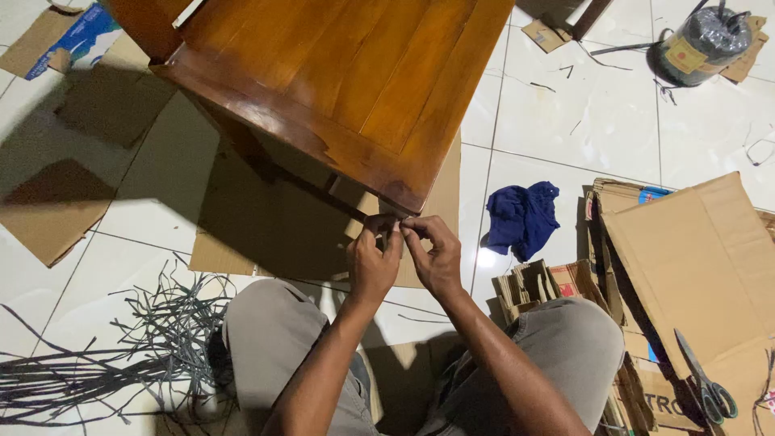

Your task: Wrapping the legs of a wooden chair with cardboard for protection during shipping or storage.

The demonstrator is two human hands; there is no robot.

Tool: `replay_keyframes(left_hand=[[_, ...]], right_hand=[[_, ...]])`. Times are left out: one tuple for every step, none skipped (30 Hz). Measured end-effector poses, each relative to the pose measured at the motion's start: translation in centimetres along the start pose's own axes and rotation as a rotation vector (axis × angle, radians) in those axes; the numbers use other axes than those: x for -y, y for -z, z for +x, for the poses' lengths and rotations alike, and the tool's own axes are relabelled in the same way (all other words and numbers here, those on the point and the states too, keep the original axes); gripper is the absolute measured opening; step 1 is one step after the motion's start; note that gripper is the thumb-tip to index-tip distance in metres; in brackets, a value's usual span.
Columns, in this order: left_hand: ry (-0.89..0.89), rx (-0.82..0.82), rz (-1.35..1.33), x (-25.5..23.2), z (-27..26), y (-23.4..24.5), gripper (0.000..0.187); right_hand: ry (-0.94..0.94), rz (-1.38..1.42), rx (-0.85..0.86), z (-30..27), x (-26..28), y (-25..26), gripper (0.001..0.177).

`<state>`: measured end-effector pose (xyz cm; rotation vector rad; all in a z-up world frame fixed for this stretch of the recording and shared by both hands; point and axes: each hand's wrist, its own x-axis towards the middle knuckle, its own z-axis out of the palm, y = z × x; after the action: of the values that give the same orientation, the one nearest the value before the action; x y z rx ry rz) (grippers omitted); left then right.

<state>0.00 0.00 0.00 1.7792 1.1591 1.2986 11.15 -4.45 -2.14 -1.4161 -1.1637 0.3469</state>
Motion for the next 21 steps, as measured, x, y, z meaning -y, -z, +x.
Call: replay_keyframes(left_hand=[[-0.001, 0.0, -0.001, 0.3, -0.1, -0.1, 0.017], [-0.013, -0.002, 0.032, 0.5, -0.1, -0.2, 0.017], [-0.024, -0.004, 0.066, 0.8, -0.3, -0.2, 0.017], [-0.024, -0.006, 0.067, 1.3, -0.4, -0.3, 0.017], [-0.047, -0.004, 0.087, 1.8, -0.5, -0.4, 0.018], [-0.071, -0.003, 0.107, 2.3, -0.6, -0.5, 0.021], [-0.07, -0.003, 0.107, 2.1, -0.6, -0.3, 0.021], [-0.076, -0.011, 0.142, 1.8, -0.5, -0.2, 0.029], [-0.082, -0.017, 0.176, 1.5, -0.5, -0.1, 0.038], [-0.081, -0.016, 0.176, 1.5, -0.5, 0.0, 0.038], [-0.083, 0.001, 0.163, 1.4, -0.2, 0.1, 0.041], [-0.085, 0.017, 0.151, 1.4, 0.0, 0.2, 0.043], [-0.084, 0.02, 0.152, 2.3, -0.2, 0.2, 0.043], [-0.103, 0.024, 0.16, 3.2, -0.3, 0.2, 0.044], [-0.126, 0.026, 0.167, 4.1, -0.2, 0.1, 0.045], [-0.128, 0.025, 0.166, 2.9, 0.0, 0.1, 0.045], [-0.135, 0.018, 0.188, 1.6, 0.2, 0.3, 0.047], [-0.142, 0.011, 0.21, 0.3, 0.3, 0.4, 0.05], [-0.141, 0.012, 0.21, 0.3, 0.3, 0.3, 0.05], [-0.166, 0.0, 0.22, 0.3, 0.2, 0.3, 0.049], [-0.191, -0.013, 0.229, 0.3, 0.2, 0.2, 0.048]], right_hand=[[0.001, 0.0, -0.001, 0.0, 0.0, 0.0, 0.012], [-0.021, 0.024, 0.006, 0.0, 0.1, -0.1, 0.012], [-0.044, 0.048, 0.014, 0.0, 0.1, -0.1, 0.011], [-0.043, 0.049, 0.015, 0.0, 0.0, -0.1, 0.011], [-0.065, 0.078, 0.031, 0.0, -0.1, 0.0, 0.01], [-0.086, 0.108, 0.047, -0.1, -0.3, 0.0, 0.01], [-0.087, 0.108, 0.047, -0.1, -0.4, 0.0, 0.01], [-0.102, 0.145, 0.058, -0.1, -0.6, 0.0, 0.01], [-0.118, 0.182, 0.069, -0.2, -0.8, 0.1, 0.011], [-0.12, 0.181, 0.069, -0.3, -1.1, 0.2, 0.011], [-0.138, 0.213, 0.097, -0.3, -1.4, 0.3, 0.011], [-0.155, 0.244, 0.126, -0.3, -1.7, 0.4, 0.012], [-0.158, 0.244, 0.125, -0.2, -1.4, 0.4, 0.012], [-0.173, 0.267, 0.144, -0.1, -1.2, 0.4, 0.011], [-0.183, 0.289, 0.164, 0.2, -1.0, 0.3, 0.011], [-0.182, 0.288, 0.163, 0.3, -0.9, 0.4, 0.011], [-0.207, 0.305, 0.162, 0.3, -0.7, 0.4, 0.012], [-0.232, 0.321, 0.161, 0.2, -0.5, 0.4, 0.012], [-0.233, 0.321, 0.16, 0.1, -0.6, 0.5, 0.012], [-0.247, 0.312, 0.151, 0.0, -0.7, 0.5, 0.012], [-0.258, 0.303, 0.142, 0.0, -0.8, 0.5, 0.013]])
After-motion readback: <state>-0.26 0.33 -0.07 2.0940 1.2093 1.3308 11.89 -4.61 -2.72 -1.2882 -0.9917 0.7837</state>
